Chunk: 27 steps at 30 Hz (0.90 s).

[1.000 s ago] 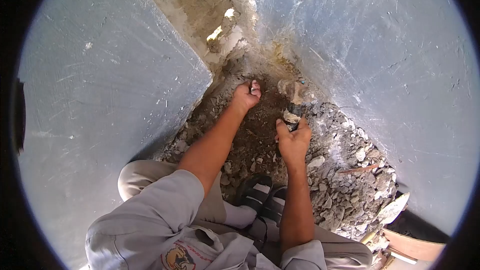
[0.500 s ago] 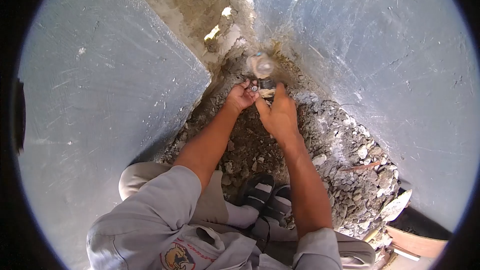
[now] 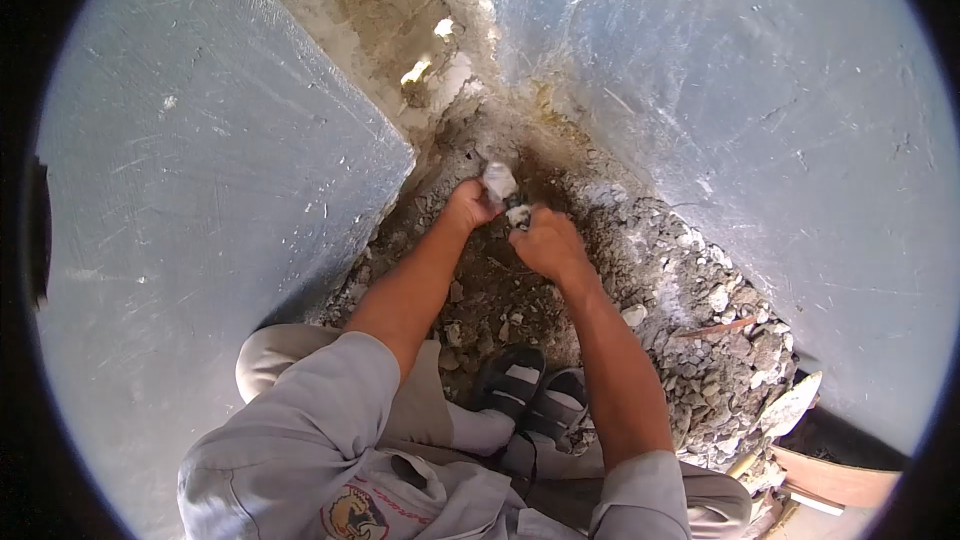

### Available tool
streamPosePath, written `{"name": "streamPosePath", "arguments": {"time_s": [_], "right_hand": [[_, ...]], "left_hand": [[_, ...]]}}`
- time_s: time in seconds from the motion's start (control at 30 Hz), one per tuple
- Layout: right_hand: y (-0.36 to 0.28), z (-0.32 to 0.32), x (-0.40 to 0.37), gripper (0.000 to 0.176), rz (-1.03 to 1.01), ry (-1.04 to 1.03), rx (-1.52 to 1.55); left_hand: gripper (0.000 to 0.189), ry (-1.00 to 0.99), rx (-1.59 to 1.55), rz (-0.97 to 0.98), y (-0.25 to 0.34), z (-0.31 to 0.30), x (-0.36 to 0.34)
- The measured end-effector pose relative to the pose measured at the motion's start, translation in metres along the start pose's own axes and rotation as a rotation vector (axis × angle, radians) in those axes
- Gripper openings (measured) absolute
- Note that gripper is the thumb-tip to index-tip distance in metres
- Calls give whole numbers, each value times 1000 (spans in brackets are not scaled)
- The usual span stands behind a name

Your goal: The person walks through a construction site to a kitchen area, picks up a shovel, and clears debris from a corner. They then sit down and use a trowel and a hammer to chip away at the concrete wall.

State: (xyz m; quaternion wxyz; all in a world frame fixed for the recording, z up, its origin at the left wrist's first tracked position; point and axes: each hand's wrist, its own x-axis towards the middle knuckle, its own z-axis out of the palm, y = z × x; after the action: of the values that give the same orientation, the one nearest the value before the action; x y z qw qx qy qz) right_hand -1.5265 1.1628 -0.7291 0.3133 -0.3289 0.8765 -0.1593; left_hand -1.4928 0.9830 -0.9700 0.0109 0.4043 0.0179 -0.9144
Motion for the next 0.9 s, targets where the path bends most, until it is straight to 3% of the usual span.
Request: {"name": "streamPosePath", "arguments": {"time_s": [0.1, 0.23, 0.37, 0.4, 0.53, 0.63, 0.73, 0.83, 0.9], "right_hand": [[-10, 3, -12, 51, 74, 107, 48], [-35, -21, -35, 45, -3, 180, 317], [-24, -1, -25, 46, -107, 213, 75], [-14, 6, -16, 46, -73, 87, -53], [-9, 21, -20, 47, 47, -24, 44], [-5, 27, -39, 47, 37, 106, 281], [-13, 26, -46, 47, -43, 215, 340], [-7, 35, -33, 43, 20, 142, 375], [3, 52, -35, 39, -10, 219, 380]], "left_hand": [[18, 213, 276, 130, -8, 27, -45], [13, 222, 318, 107, -8, 40, -65], [13, 182, 238, 61, 2, 12, -33], [15, 207, 273, 95, -2, 6, -27], [28, 324, 439, 203, -3, -6, -26], [27, 196, 304, 216, 10, -60, 48], [21, 199, 319, 185, 7, -44, 27], [8, 160, 277, 76, 10, -29, 8], [9, 199, 321, 174, 3, -27, 6]]}}
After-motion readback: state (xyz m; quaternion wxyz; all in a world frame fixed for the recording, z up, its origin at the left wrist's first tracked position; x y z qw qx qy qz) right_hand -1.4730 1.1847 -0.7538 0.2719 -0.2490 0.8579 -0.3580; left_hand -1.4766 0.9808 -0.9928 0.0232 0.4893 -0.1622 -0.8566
